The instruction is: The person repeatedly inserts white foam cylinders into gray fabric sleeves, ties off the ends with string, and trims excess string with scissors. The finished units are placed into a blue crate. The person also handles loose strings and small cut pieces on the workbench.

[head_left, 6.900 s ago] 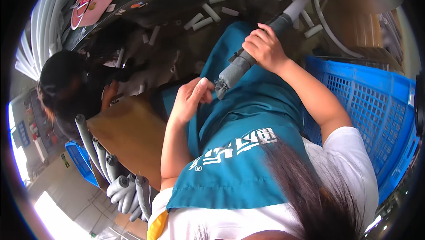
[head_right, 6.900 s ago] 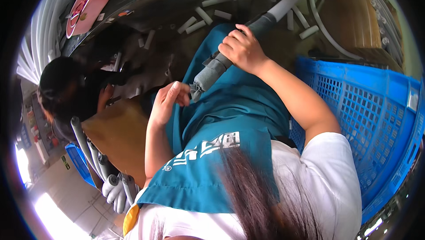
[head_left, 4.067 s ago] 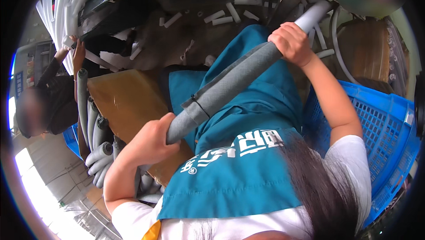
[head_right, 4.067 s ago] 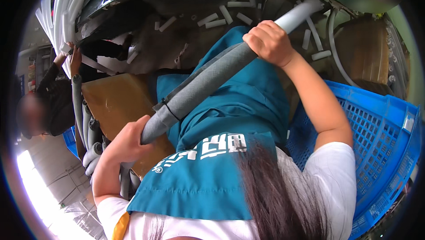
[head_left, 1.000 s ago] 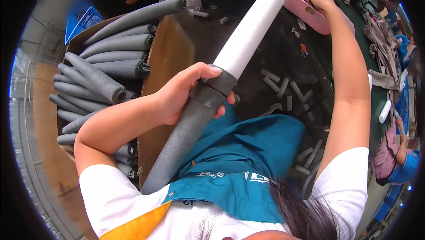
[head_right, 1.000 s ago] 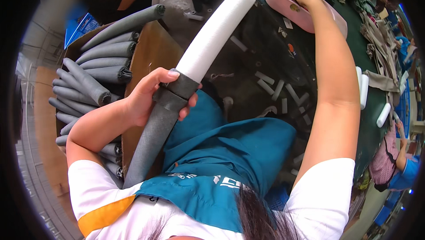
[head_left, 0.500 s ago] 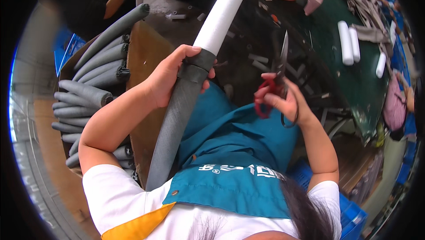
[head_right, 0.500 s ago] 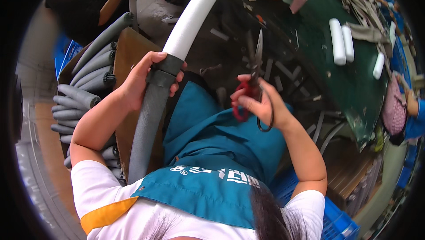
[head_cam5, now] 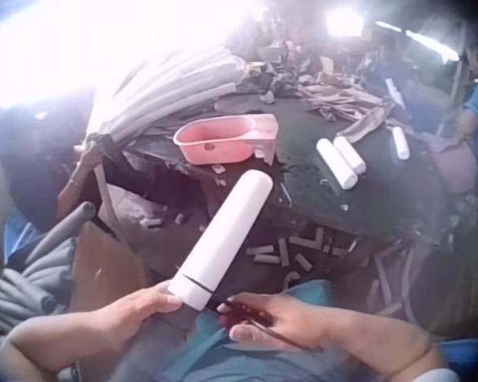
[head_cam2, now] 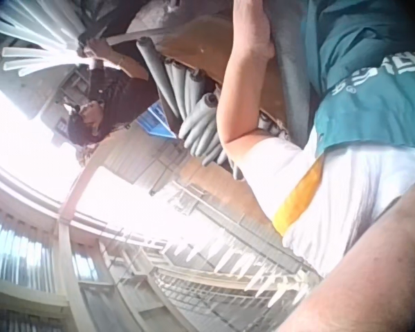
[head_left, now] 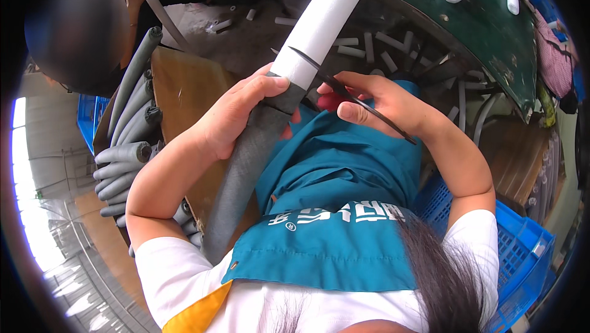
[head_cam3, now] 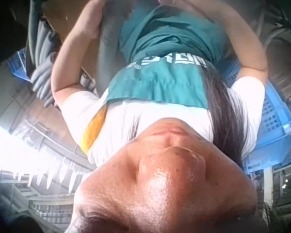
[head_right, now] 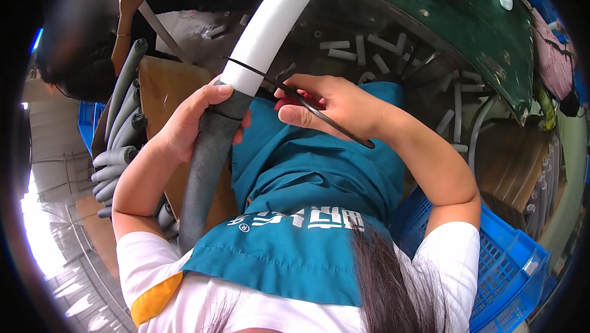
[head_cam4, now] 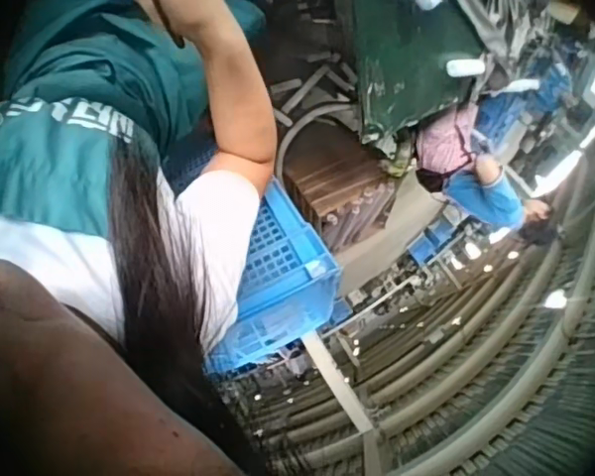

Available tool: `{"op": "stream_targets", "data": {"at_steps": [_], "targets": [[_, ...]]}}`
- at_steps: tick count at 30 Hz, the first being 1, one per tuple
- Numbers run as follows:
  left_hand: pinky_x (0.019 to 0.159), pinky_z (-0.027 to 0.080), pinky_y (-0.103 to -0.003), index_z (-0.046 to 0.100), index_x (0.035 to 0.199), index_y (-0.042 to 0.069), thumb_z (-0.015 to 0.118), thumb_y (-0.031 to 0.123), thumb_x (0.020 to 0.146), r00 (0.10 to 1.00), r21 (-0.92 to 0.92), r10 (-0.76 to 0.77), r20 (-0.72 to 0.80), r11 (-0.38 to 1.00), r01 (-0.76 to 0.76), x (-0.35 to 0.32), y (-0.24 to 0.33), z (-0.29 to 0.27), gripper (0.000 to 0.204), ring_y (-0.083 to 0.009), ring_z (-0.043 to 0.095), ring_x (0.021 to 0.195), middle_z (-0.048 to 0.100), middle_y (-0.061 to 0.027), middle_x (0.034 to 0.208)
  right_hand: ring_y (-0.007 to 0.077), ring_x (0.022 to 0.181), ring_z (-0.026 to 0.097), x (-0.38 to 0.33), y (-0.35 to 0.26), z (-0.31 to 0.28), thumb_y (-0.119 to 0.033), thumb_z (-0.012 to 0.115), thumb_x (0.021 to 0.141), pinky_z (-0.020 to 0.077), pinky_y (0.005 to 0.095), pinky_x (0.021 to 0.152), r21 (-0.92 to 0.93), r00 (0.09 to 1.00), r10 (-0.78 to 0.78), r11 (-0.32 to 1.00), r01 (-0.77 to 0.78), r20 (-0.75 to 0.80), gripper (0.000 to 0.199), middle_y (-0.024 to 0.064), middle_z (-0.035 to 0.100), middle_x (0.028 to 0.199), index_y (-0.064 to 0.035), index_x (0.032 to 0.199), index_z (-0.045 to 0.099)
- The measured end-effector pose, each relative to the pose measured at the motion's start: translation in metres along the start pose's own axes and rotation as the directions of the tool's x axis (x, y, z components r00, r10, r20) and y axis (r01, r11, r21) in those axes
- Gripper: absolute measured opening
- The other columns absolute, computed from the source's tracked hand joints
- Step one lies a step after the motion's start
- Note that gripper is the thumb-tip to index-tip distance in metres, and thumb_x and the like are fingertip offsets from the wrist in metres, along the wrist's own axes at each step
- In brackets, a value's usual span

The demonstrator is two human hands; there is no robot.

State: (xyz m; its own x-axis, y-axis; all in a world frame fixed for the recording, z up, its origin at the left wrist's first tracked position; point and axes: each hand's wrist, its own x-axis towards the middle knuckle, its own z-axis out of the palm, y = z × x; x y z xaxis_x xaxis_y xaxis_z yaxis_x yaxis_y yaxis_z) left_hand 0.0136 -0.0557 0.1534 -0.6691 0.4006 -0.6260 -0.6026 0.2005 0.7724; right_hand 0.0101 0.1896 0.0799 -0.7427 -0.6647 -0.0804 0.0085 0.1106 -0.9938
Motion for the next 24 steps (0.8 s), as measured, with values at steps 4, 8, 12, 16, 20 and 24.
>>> {"op": "stream_targets", "data": {"at_steps": [4, 8, 12, 16, 20, 24], "targets": [[0.071, 0.051, -0.028, 0.043, 0.132, 0.008, 0.052, 0.043, 0.090, 1.000, 0.019, -0.008, -0.005, 1.000, 0.008, -0.003, -0.001, 0.000, 0.055, -0.0164, 0.061, 0.072, 0.064, -0.0112, 0.088, 0.0216, 0.089, 0.060, 0.002, 0.002, 0.000, -0.066, 0.059, 0.082, 0.0477, 0.0310, 0.083, -0.068, 0.999, -0.049, 0.997, 0.048, -0.014, 0.072, 0.0137, 0.063, 0.097, -0.0007, 0.112, 0.060], [0.069, 0.053, -0.029, 0.042, 0.129, 0.005, 0.056, 0.042, 0.087, 1.000, -0.015, 0.012, -0.015, 1.000, -0.012, 0.002, -0.001, 0.000, 0.058, -0.0179, 0.063, 0.069, 0.063, -0.0126, 0.087, 0.0188, 0.075, 0.055, 0.005, 0.006, 0.001, -0.065, 0.059, 0.083, 0.0465, 0.0299, 0.072, -0.106, 0.998, -0.060, 0.993, 0.056, -0.029, 0.068, 0.0112, 0.061, 0.084, -0.0006, 0.102, 0.062], [0.069, 0.055, -0.029, 0.048, 0.124, 0.001, 0.063, 0.037, 0.085, 0.995, -0.072, 0.024, -0.093, 0.997, -0.031, 0.010, -0.002, 0.000, 0.055, -0.0176, 0.064, 0.070, 0.063, -0.0122, 0.090, 0.0168, 0.066, 0.052, 0.004, 0.003, 0.004, -0.057, 0.061, 0.087, 0.0442, 0.0297, 0.064, -0.148, 1.000, 0.014, 0.989, -0.013, 0.008, 0.056, 0.0089, 0.058, 0.072, -0.0012, 0.094, 0.062], [0.068, 0.054, -0.027, 0.053, 0.117, -0.001, 0.069, 0.031, 0.085, 0.999, 0.058, 0.030, -0.043, 0.998, -0.027, 0.019, -0.012, -0.006, 0.049, -0.0154, 0.064, 0.073, 0.064, -0.0110, 0.092, 0.0147, 0.063, 0.054, 0.004, 0.007, 0.007, -0.045, 0.064, 0.089, 0.0444, 0.0276, 0.062, -0.187, 0.997, 0.075, 0.980, -0.073, 0.001, 0.045, 0.0092, 0.060, 0.069, -0.0008, 0.089, 0.063], [0.066, 0.054, -0.026, 0.054, 0.115, -0.001, 0.070, 0.031, 0.085, 0.999, 0.020, -0.017, -0.027, 1.000, 0.017, 0.024, -0.014, -0.009, 0.046, -0.0136, 0.064, 0.072, 0.064, -0.0095, 0.092, 0.0151, 0.054, 0.051, 0.003, 0.014, 0.011, -0.037, 0.065, 0.091, 0.0430, 0.0275, 0.055, -0.258, 0.998, 0.047, 0.964, -0.059, -0.053, 0.038, 0.0104, 0.057, 0.061, -0.0009, 0.079, 0.062], [0.064, 0.053, -0.024, 0.055, 0.113, 0.001, 0.070, 0.031, 0.085, 0.999, -0.050, -0.043, -0.012, 0.998, 0.042, 0.035, -0.016, -0.014, 0.043, -0.0132, 0.064, 0.071, 0.065, -0.0085, 0.091, 0.0129, 0.053, 0.051, 0.007, 0.014, 0.009, -0.032, 0.066, 0.091, 0.0417, 0.0261, 0.052, -0.260, 0.994, 0.064, 0.962, -0.086, -0.094, 0.036, 0.0100, 0.057, 0.060, -0.0007, 0.074, 0.061]]}}
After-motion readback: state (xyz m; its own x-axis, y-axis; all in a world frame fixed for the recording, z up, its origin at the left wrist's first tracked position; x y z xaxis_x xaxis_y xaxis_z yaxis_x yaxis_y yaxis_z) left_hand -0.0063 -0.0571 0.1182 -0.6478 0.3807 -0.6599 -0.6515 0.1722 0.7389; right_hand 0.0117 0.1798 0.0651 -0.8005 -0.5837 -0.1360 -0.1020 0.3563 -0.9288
